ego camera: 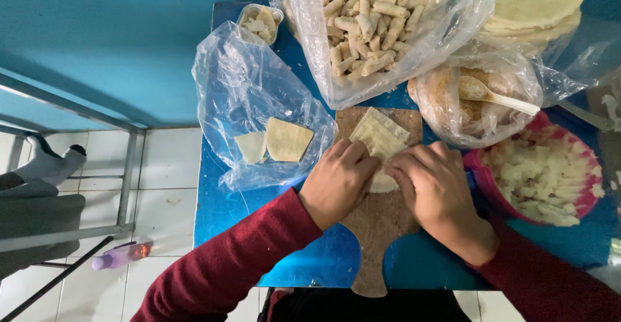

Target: The person places filling from a pink bowl onto square pastry wrappers on a wooden board, folds the wrappers over the filling, and stacks the folded pastries on the board. They occasionally spoon powder from a plastic bag over the wrappers and continue folding more pastries.

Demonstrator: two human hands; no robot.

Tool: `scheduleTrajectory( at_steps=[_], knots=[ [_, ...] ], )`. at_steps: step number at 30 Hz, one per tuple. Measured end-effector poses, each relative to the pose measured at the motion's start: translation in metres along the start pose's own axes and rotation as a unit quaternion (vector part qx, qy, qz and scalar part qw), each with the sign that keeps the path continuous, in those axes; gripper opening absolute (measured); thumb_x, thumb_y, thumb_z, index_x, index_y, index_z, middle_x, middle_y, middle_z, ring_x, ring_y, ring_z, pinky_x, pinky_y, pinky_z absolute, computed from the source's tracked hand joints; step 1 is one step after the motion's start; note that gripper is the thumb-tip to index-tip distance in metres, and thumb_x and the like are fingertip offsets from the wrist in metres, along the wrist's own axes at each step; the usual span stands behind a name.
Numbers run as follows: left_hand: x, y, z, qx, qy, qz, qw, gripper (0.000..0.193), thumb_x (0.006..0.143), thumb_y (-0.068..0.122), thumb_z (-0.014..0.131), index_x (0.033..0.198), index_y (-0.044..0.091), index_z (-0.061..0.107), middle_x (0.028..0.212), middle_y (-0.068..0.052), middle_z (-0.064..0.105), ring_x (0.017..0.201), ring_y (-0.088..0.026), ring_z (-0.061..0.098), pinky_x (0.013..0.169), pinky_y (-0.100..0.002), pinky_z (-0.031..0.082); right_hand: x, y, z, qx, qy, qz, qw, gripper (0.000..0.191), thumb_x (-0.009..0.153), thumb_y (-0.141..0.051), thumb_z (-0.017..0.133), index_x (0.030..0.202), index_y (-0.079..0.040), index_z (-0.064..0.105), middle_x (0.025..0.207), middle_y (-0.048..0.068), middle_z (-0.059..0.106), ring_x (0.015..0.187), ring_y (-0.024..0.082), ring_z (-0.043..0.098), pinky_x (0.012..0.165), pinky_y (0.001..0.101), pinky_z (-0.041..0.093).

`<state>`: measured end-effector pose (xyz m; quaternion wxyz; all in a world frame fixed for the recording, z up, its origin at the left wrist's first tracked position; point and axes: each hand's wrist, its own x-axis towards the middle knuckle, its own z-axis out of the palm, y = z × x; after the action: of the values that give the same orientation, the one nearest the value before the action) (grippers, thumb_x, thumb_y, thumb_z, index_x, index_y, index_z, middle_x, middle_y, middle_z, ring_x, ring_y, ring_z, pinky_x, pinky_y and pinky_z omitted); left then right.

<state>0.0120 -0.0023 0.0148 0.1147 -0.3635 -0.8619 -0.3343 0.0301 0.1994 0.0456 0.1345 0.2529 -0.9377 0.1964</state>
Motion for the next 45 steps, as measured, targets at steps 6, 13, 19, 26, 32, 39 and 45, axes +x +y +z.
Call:
scheduleTrajectory(
  at_steps=[6,13,19,26,32,39,45],
  knots=[
    [-0.005,0.001,0.002,0.023,-0.014,-0.014,1.000,0.017,0.090,0.009,0.066,0.105,0.002,0.062,0.096,-0.012,0.059,0.095,-0.033,0.058,0.086,-0.044,0.050,-0.003,-0.001,0.003,-0.019,0.009,-0.020,1.000,0.012,0.088,-0.016,0.069,0.098,-0.010,0.071,0.097,0.002,0.069,0.093,0.026,0.059,0.081,0.0432,0.043],
    [-0.005,0.001,0.010,0.034,0.019,-0.009,0.999,0.015,0.089,0.009,0.066,0.103,0.003,0.063,0.099,-0.013,0.059,0.096,-0.034,0.058,0.086,-0.044,0.050,-0.005,-0.004,0.008,-0.093,0.047,-0.018,0.994,0.018,0.089,-0.017,0.071,0.105,-0.010,0.072,0.103,0.002,0.068,0.094,0.026,0.057,0.080,0.0412,0.040],
    [-0.008,0.004,0.003,0.006,0.062,-0.067,0.996,0.019,0.088,0.009,0.069,0.105,0.003,0.064,0.101,-0.014,0.061,0.097,-0.036,0.058,0.087,-0.045,0.049,-0.012,-0.014,0.006,-0.140,0.051,-0.067,0.987,0.027,0.087,-0.014,0.069,0.113,-0.008,0.073,0.112,0.000,0.069,0.097,0.022,0.059,0.081,0.0402,0.041],
    [-0.011,0.001,-0.002,0.020,0.040,-0.135,0.990,0.019,0.086,0.017,0.073,0.097,0.004,0.065,0.095,-0.014,0.063,0.093,-0.036,0.060,0.084,-0.045,0.049,-0.001,-0.012,0.014,-0.113,0.044,-0.007,0.993,0.023,0.086,-0.022,0.073,0.106,-0.010,0.075,0.120,0.001,0.071,0.093,0.026,0.059,0.078,0.0427,0.044],
    [-0.016,0.001,0.003,0.045,0.033,-0.146,0.988,0.018,0.090,0.021,0.070,0.096,0.005,0.065,0.095,-0.014,0.063,0.093,-0.035,0.061,0.082,-0.046,0.050,0.018,0.001,0.005,0.020,0.081,-0.003,0.997,0.019,0.091,-0.015,0.073,0.107,-0.005,0.070,0.117,0.009,0.069,0.104,0.033,0.063,0.090,0.0427,0.050],
    [-0.022,0.001,0.005,0.054,0.050,-0.121,0.990,0.014,0.091,0.019,0.066,0.098,0.007,0.064,0.098,-0.013,0.062,0.094,-0.035,0.060,0.080,-0.047,0.050,0.040,-0.011,-0.051,-0.047,0.168,-0.071,0.982,0.024,0.107,-0.015,0.067,0.129,-0.004,0.067,0.107,0.008,0.071,0.088,0.027,0.061,0.089,0.0388,0.045],
    [-0.025,0.004,0.004,0.079,0.048,-0.101,0.991,0.013,0.093,0.019,0.064,0.099,0.007,0.062,0.097,-0.012,0.061,0.094,-0.034,0.060,0.081,-0.045,0.051,0.106,-0.004,-0.078,-0.300,0.315,-0.163,0.885,0.047,0.100,-0.037,0.082,0.130,-0.002,0.069,0.100,0.006,0.076,0.080,0.024,0.061,0.080,0.0365,0.044]
  ],
)
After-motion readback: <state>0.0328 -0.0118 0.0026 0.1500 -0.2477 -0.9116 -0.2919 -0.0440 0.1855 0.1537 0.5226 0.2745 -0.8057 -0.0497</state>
